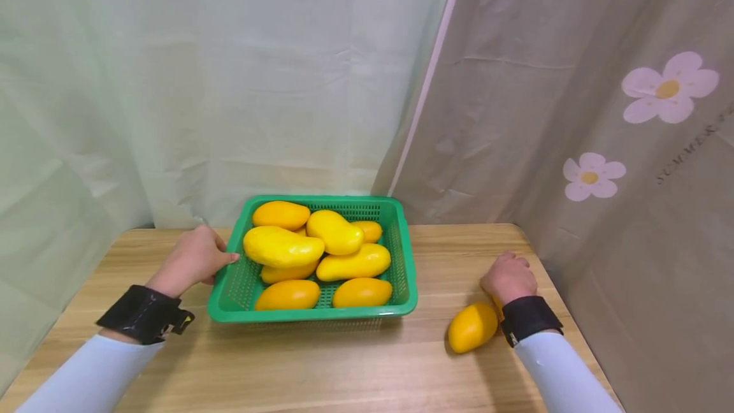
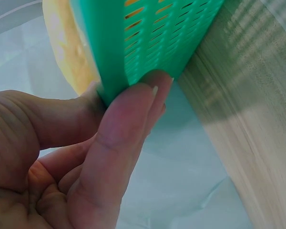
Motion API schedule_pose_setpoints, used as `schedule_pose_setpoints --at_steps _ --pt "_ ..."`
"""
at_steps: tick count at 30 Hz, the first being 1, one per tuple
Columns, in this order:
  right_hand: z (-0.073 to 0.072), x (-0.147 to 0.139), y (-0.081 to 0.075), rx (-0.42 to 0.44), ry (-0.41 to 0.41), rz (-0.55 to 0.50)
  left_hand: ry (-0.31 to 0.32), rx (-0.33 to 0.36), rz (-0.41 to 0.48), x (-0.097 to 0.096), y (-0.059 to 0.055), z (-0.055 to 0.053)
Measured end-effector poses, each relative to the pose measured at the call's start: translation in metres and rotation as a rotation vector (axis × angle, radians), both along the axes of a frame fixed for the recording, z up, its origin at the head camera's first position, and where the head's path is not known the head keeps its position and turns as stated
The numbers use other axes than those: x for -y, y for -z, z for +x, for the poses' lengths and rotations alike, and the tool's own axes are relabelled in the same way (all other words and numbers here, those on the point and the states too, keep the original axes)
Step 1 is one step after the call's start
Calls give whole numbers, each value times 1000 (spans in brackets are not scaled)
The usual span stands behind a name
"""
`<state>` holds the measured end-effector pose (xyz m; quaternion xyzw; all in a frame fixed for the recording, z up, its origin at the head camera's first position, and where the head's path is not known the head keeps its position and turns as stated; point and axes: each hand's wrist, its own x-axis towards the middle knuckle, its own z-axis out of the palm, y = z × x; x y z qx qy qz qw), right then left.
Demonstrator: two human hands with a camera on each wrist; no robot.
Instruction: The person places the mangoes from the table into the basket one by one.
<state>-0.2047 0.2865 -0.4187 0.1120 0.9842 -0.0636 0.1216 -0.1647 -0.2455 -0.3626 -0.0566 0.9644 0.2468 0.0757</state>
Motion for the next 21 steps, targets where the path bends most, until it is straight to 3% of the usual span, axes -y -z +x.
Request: schedule_pose_setpoints --at_steps 21 --pt "0 -7 8 -123 -62 -40 12 -15 -18 1 1 -2"
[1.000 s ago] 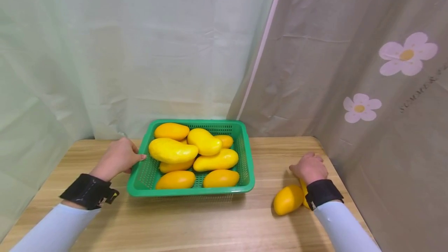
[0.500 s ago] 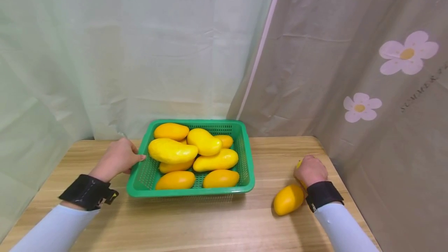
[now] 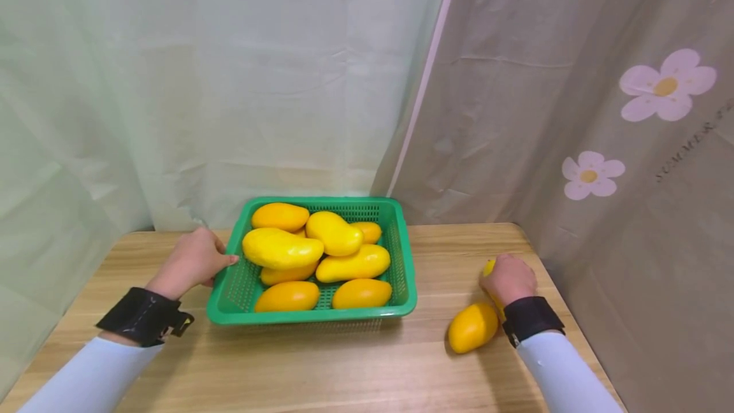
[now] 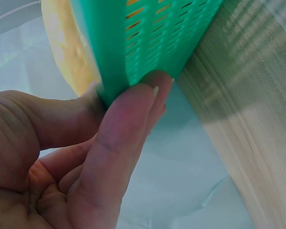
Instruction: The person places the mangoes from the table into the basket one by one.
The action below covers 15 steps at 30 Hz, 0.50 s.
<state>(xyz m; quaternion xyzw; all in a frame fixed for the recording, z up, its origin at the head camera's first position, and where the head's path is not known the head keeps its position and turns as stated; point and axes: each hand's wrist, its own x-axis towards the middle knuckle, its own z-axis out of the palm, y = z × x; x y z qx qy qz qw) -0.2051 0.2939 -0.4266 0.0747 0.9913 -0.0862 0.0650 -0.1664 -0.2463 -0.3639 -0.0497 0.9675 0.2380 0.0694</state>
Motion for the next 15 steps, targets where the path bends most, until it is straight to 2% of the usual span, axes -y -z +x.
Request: schedule_pose_setpoints --at_steps 5,15 --pt "-7 4 -7 -79 -33 -35 -4 -2 4 0 0 0" --pt "-19 30 -42 -289 -80 -129 2 -4 -3 1 1 0"
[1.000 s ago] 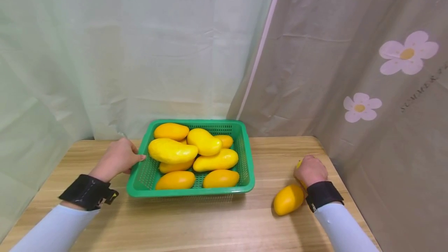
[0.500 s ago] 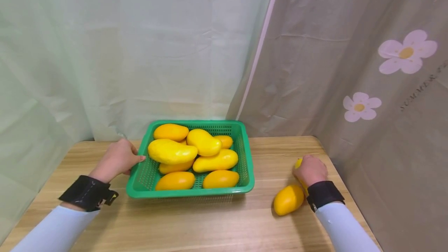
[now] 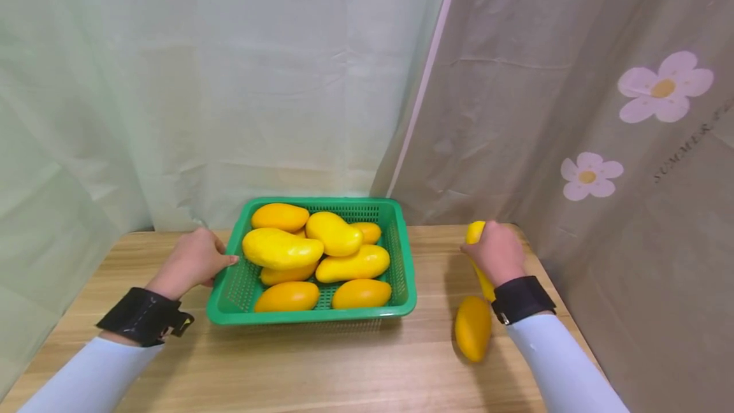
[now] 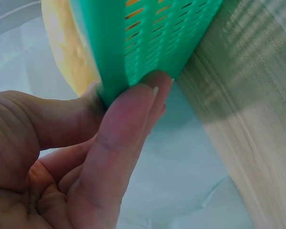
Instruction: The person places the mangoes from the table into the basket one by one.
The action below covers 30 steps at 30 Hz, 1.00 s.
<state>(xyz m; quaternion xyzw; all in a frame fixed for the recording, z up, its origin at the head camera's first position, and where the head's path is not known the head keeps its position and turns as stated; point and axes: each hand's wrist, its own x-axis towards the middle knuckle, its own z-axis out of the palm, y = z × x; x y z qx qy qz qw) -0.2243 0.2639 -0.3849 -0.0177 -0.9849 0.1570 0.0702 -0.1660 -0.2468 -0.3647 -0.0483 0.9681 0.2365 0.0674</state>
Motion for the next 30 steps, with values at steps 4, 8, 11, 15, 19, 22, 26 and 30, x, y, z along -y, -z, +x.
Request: schedule_pose_setpoints --at_steps 4,8,11,15,19,22,26,30 --pt "-5 17 -11 -75 -42 -12 -2 -2 3 0 0 1" --pt "-8 40 -23 -123 -107 -51 -4 3 3 0 1 1" --pt "-9 59 -36 -142 -142 -67 -1 1 -4 1 1 1" --pt "-10 82 -53 -170 -169 -74 5 -4 -7 1 1 0" --pt "-12 105 -67 -185 -205 -109 1 -5 -1 1 1 0" --pt "-14 120 -75 -179 -231 -126 -2 -4 1 1 1 0" --pt "-17 138 -79 -156 -256 -155 -6 -2 4 0 1 0" --pt "-24 151 -76 -129 -269 -176 -4 -3 1 0 1 0"
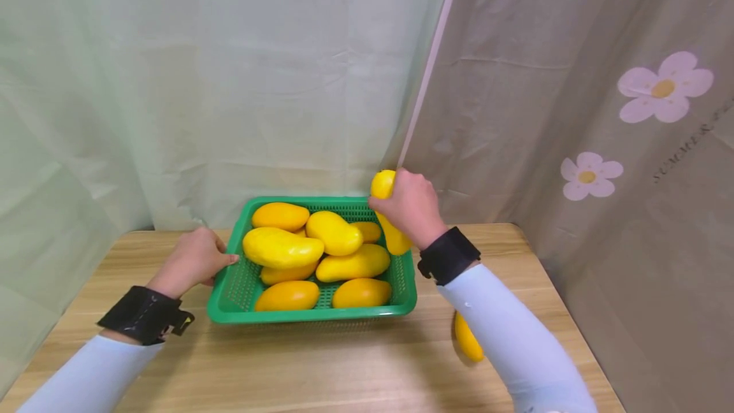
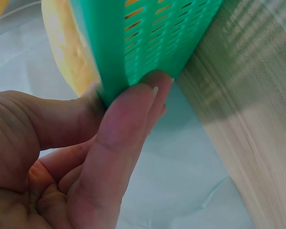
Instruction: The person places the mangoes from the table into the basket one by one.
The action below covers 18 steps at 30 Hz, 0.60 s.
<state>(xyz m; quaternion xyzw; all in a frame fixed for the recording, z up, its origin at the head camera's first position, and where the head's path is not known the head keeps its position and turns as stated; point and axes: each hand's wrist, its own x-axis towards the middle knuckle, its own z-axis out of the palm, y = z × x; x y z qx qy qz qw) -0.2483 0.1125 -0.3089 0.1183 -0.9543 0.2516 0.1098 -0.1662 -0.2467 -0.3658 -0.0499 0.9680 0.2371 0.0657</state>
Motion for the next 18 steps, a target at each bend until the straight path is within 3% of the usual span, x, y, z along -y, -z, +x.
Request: schedule_pose_setpoints --at_steps 7,18 --pt "-8 16 11 75 -15 -17 2 7 -3 0 -1 1" --pt "-19 32 29 128 -1 98 2 15 -2 -4 -1 2"
